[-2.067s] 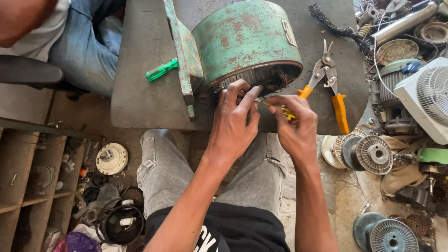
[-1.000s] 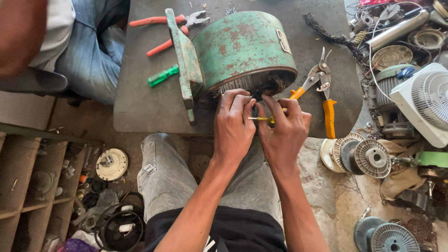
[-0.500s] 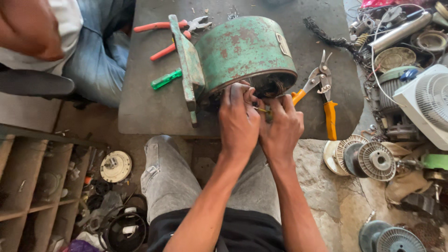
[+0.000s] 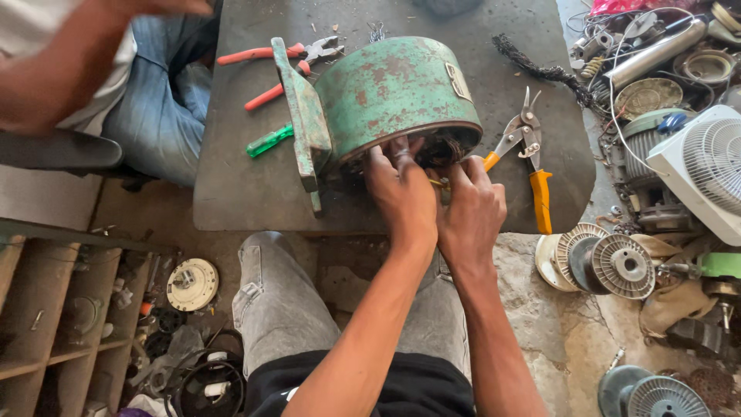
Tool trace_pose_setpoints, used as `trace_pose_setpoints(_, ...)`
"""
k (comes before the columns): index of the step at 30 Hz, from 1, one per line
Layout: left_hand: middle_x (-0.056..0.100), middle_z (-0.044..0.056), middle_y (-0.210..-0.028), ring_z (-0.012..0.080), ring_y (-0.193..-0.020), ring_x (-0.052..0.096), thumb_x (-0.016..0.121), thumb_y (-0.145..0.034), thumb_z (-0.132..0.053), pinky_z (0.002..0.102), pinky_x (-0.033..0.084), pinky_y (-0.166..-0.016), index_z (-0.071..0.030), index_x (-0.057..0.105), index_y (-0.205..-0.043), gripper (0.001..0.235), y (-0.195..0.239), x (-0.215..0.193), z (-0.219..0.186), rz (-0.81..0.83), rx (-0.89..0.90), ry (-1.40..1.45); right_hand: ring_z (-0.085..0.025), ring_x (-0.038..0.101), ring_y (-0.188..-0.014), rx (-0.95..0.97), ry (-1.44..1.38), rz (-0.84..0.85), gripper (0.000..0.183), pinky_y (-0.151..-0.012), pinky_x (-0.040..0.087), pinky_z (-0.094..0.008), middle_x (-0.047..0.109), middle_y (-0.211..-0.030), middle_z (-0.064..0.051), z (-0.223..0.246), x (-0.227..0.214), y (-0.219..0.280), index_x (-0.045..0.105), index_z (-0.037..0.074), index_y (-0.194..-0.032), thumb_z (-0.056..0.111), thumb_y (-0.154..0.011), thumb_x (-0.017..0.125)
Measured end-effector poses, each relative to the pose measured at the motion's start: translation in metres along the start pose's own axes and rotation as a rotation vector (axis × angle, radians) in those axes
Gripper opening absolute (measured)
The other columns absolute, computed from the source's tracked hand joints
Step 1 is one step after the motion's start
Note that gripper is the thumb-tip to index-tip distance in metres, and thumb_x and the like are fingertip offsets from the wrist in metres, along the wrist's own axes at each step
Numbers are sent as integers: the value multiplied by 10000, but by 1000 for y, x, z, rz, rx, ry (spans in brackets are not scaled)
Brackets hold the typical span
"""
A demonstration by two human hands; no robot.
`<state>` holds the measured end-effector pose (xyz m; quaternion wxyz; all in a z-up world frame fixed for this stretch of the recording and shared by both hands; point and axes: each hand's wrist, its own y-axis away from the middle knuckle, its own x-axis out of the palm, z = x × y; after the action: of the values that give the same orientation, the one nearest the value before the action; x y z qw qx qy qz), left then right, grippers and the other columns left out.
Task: The person uses a screwdriver to pry and remove copper wire coils from the slots of a motor stator. They pull out bundles of wire and place them on the workbench while another person works nearby.
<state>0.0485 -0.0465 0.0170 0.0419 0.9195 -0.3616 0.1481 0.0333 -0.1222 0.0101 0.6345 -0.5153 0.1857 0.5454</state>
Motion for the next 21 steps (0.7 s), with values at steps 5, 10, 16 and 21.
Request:
trace_pose_setpoints(5, 706, 284, -1108, 366, -1006, 702, 520, -973, -47, 424, 509, -967, 138, 615, -1148, 272, -17, 10, 39, -75, 19, -190, -417, 618, -874, 7, -50, 5, 241, -777, 471, -496, 655, -1123, -117, -2, 3, 0, 717, 88, -1093, 202, -881, 718)
trace_pose_setpoints(10, 663, 257, -1175, 318, -1088, 621, 521, -871, 35, 425, 461, -1045, 135, 579, -1188, 338, -39, 17, 77, -100, 168, -207, -418, 616, -865, 45, -52, 15, 215, -777, 473, -494, 652, -1100, -116, -4, 4, -1, 714, 77, -1057, 209, -887, 716)
trace_pose_setpoints(16, 664, 139, -1182, 227, -1020, 604, 631, -927, -102, 391, 503, -932, 63, 593, -1189, 313, -67, 42, 122, -173, -62, 165, -410, 623, -857, 48, -116, -7, 242, -764, 478, -484, 649, -1076, -115, -5, 4, -1, 724, 85, -1073, 194, -857, 713)
trace_pose_setpoints(21, 675, 235, -1193, 365, -1080, 619, 674, -924, -98, 461, 502, -946, 57, 616, -1177, 303, -90, 32, 147, 52, 198, -162, -402, 630, -849, 56, -144, -49, 175, -759, 484, -480, 665, -1070, -95, -6, 6, -1, 732, 95, -1074, 167, -920, 694)
